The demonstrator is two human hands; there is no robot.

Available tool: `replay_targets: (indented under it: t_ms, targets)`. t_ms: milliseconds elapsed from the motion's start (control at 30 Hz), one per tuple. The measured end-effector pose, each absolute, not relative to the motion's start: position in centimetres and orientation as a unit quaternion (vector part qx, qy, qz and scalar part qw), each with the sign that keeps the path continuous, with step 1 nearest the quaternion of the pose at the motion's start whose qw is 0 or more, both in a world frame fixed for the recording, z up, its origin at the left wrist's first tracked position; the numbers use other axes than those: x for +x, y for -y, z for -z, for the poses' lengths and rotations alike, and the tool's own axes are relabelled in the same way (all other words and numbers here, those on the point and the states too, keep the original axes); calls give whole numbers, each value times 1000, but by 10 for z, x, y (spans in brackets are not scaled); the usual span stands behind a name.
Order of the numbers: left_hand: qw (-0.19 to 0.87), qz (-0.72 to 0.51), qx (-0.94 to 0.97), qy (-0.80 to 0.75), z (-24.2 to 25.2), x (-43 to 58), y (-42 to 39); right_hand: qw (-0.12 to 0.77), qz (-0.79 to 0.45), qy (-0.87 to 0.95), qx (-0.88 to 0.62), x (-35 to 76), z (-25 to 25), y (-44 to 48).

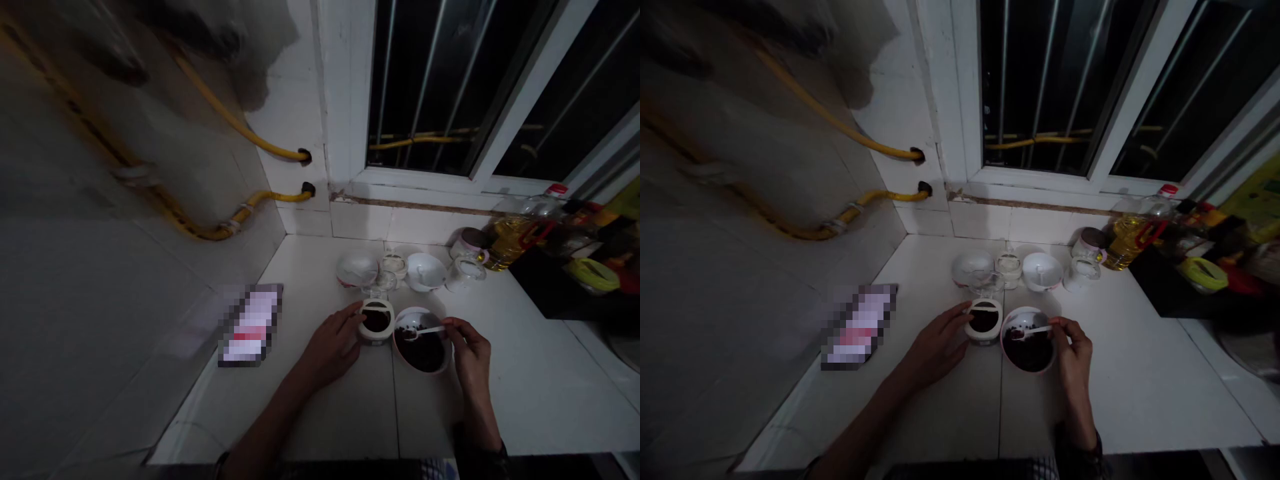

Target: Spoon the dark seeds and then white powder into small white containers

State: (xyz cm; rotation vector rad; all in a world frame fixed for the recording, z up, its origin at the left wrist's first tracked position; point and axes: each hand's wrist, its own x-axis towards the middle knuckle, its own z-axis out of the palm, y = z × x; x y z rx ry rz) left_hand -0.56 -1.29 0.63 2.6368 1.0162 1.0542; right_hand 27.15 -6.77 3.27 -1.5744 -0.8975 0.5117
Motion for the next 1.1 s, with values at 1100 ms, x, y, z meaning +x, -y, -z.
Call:
replay_targets:
  t_ms: [1100]
  targets:
    - [57, -352, 872, -335, -2, -5, 12, 396, 117, 679, -607, 282, -32, 64]
